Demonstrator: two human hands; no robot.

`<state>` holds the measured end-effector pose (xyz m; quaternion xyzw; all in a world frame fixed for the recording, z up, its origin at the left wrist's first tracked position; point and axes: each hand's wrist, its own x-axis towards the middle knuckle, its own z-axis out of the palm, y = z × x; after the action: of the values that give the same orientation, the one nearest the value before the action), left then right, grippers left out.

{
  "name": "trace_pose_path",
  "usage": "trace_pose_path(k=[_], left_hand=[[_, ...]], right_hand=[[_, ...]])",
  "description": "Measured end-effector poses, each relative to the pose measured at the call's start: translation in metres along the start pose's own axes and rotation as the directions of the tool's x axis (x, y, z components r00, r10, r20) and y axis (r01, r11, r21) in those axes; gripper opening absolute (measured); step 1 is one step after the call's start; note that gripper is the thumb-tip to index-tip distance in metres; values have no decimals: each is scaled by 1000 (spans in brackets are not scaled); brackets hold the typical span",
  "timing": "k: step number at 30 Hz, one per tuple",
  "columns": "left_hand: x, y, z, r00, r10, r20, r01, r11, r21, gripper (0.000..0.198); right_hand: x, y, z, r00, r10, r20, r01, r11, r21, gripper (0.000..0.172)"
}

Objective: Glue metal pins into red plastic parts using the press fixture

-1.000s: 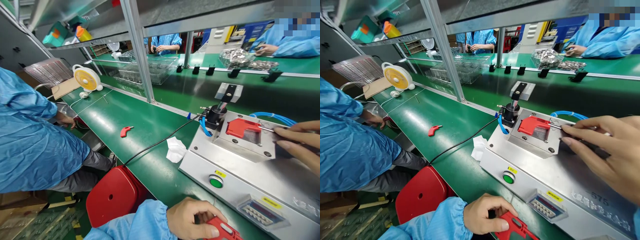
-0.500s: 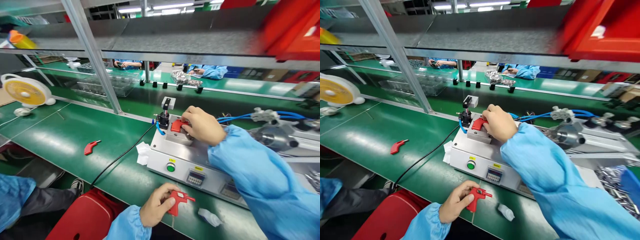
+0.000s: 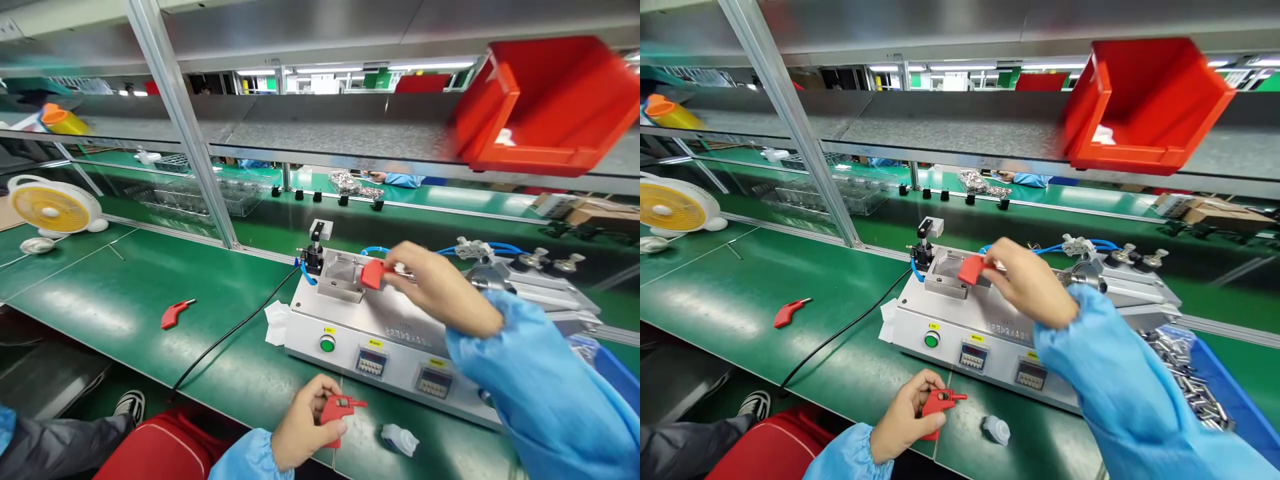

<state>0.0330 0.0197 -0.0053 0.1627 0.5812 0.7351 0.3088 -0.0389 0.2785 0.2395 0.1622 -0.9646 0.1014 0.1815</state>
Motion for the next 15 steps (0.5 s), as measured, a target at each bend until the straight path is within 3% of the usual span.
trace_pose_path(k=[3, 6, 8, 10, 12, 15], left_hand=[[-2, 25, -5, 998, 67, -6, -64, 977, 204, 27], [7, 79, -17, 947, 319, -30, -268, 841, 469, 23], [25, 124, -23, 859, 510, -29, -377, 670, 640, 21], [51, 167, -22, 802, 597, 18, -373, 476, 796, 20], [81, 201, -15, 818, 570, 77, -259, 246, 934, 22], [119, 231, 2, 889, 437, 137, -102, -102, 990, 22]], right_hand=[[-50, 0, 5, 997, 28, 75, -19, 994, -112, 13], [-83, 1, 18, 996, 44, 72, -31, 983, -179, 16], [-94, 2, 27, 998, 53, 39, -46, 985, -164, 16], [-99, 4, 34, 997, 71, -17, -72, 988, -136, 18], [-101, 5, 39, 994, 83, -72, -90, 991, -101, 21], [-104, 8, 44, 989, 85, -124, -90, 995, -37, 22]])
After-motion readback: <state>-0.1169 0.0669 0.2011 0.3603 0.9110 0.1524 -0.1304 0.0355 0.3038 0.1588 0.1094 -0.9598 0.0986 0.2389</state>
